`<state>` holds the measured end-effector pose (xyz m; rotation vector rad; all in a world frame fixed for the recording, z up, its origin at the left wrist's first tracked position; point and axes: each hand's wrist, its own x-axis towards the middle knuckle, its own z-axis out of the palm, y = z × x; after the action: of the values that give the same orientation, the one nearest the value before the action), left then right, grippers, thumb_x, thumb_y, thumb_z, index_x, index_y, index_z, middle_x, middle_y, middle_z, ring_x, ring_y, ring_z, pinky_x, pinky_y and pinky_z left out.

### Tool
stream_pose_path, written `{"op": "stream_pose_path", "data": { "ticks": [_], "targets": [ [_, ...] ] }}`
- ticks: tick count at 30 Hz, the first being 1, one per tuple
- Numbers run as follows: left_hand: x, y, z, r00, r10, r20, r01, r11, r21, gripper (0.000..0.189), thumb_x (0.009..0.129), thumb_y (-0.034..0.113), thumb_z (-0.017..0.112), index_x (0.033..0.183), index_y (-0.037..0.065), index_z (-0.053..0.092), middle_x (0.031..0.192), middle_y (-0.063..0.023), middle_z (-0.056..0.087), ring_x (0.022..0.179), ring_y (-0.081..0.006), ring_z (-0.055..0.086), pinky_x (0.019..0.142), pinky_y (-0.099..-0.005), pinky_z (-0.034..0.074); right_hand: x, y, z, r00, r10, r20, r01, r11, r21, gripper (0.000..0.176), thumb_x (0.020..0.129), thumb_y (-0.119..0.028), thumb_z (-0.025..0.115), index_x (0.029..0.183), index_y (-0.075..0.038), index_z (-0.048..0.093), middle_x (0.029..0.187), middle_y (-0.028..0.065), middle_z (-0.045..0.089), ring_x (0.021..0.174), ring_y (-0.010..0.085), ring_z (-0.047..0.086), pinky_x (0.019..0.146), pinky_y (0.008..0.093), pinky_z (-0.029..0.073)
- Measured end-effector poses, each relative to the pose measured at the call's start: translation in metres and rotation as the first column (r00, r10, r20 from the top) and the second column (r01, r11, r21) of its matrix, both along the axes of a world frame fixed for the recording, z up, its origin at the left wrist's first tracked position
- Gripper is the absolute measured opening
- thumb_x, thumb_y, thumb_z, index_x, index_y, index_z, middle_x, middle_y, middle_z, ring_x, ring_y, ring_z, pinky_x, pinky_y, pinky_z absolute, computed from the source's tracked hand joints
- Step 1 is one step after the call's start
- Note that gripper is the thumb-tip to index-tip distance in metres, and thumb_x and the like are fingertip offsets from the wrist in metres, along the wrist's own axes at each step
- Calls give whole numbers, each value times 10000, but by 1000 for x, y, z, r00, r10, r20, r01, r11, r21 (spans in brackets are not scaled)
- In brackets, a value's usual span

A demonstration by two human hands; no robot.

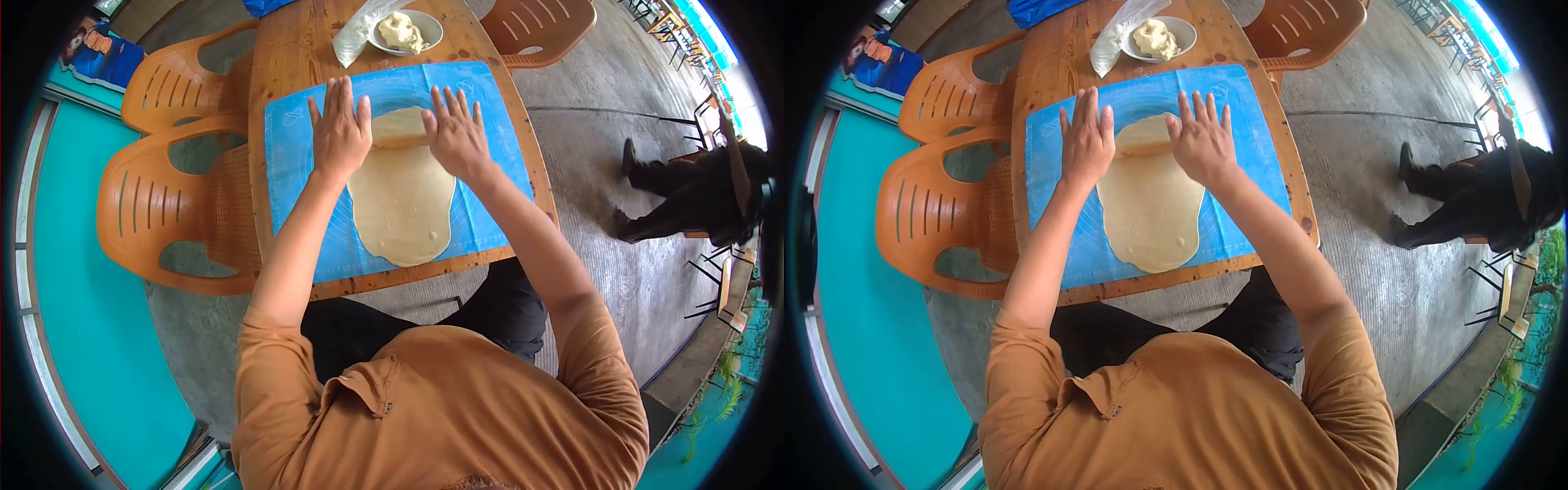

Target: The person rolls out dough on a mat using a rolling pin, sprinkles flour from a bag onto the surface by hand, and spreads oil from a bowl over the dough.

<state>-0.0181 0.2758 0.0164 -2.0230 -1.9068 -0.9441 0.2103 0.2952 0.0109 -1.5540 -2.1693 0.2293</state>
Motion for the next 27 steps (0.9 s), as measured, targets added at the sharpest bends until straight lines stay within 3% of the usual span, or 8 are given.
{"op": "stream_pose_path", "data": {
  "ticks": [2,3,4,9,12,16,22,27],
  "targets": [
    [0,-10,-26,998,-37,-42,31,992,-121,638,1145,430,326,1601,-4,423,1672,-216,402,1605,-325,285,1308,-611,98,5,-8,-25,992,82,101,-80,996,-24,653,1137,-457,314,1628,-32,384,1682,239,361,1590,452,246,1304,594,143],
    [-2,-15,-30,998,-54,-32,41,949,-312,671,1146,454,276,1645,9,344,1726,-208,296,1637,-317,189,1317,-599,41,6,-11,-23,986,97,138,-101,995,22,662,1137,-453,301,1631,-19,377,1689,243,344,1604,449,207,1307,596,128],
    [-2,-14,-34,998,-51,-29,39,946,-323,671,1146,454,276,1645,9,344,1726,-208,296,1637,-317,189,1317,-599,41,5,-8,-22,985,102,140,-104,994,11,662,1137,-453,301,1631,-19,377,1689,243,344,1604,449,207,1307,596,128],
    [-6,16,-37,982,4,-188,-64,946,-317,668,1146,435,243,1667,20,288,1759,-190,213,1651,-312,116,1324,-584,9,-8,22,-21,978,56,203,-53,998,-18,674,1133,-464,274,1646,-35,356,1713,222,311,1618,418,191,1317,592,83],
    [-9,37,-40,982,39,-187,-98,943,-318,680,1144,452,217,1680,37,261,1774,-162,179,1656,-297,92,1323,-579,1,-15,42,-23,970,17,244,-9,999,-33,684,1131,-482,255,1655,-51,346,1728,215,281,1627,403,168,1321,586,68],
    [-15,62,-44,992,49,-120,-87,937,-338,700,1141,471,220,1681,26,244,1770,-181,173,1655,-315,85,1324,-579,7,-19,63,-23,985,3,172,6,999,-52,699,1126,-502,244,1671,-69,314,1739,208,255,1633,393,150,1326,571,67],
    [-19,88,-43,987,96,-125,-133,935,-330,703,1139,452,243,1674,-5,230,1762,-198,187,1654,-324,77,1327,-580,2,-27,89,-22,992,-40,120,53,993,-108,709,1124,-506,240,1684,-71,273,1748,199,235,1635,386,146,1329,561,74],
    [-22,106,-42,990,95,-102,-109,984,-143,702,1143,474,241,1636,-19,324,1712,-202,323,1630,-328,200,1320,-589,85,-34,102,-21,985,-91,150,104,991,-85,719,1125,-513,232,1689,-67,246,1746,197,238,1637,378,139,1330,559,79]
  ]
}}
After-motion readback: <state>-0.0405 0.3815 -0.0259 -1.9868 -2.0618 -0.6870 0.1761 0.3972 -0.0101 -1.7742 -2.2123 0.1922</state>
